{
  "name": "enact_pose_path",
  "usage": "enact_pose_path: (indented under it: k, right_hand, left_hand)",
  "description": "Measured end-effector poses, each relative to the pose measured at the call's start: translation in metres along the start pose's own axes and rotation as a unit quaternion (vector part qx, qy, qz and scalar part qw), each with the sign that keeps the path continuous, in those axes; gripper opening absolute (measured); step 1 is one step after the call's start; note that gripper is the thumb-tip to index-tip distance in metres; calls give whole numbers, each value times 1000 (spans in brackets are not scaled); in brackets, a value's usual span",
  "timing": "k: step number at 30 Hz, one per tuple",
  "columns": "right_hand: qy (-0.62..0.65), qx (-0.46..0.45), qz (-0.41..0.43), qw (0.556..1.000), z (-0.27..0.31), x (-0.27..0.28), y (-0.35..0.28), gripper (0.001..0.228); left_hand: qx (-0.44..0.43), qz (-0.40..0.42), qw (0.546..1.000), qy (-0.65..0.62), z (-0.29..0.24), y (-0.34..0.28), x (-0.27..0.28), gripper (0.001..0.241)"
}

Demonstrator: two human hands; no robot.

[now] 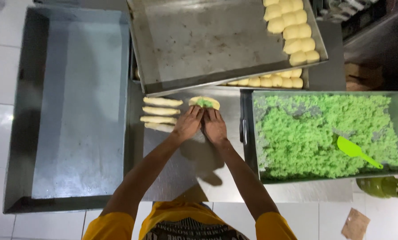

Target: Rolling out dough, adding green coconut filling, scoring the dough with a knife, and shaping it into rings.

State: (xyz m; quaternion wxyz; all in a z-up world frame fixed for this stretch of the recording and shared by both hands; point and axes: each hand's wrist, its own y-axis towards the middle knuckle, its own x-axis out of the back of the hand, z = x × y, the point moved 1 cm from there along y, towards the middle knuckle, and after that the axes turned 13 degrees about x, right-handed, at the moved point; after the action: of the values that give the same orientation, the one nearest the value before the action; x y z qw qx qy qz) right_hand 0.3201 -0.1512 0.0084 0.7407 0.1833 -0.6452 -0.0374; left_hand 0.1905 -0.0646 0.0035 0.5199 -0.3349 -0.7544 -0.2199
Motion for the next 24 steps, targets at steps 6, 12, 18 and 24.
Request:
enact_pose_path:
  k: [6,12,18,24]
  right_hand:
    - [-16,36,54,998,18,13,-23,60]
    - [64,-44,-1,997,7,36,-17,55]
    - [101,2,15,995,-80,-35,16,55]
    - [176,6,111,978,-99,-33,46,30]
  left_hand:
    - [13,-5,1000,-1,-10,-29,6,56]
    - [52,18,997,-53,-4,-19,23,56]
    - [-10,-72,994,-81,36,59,-31,73]
    - [47,94,989,-101,43,97,-27,50]
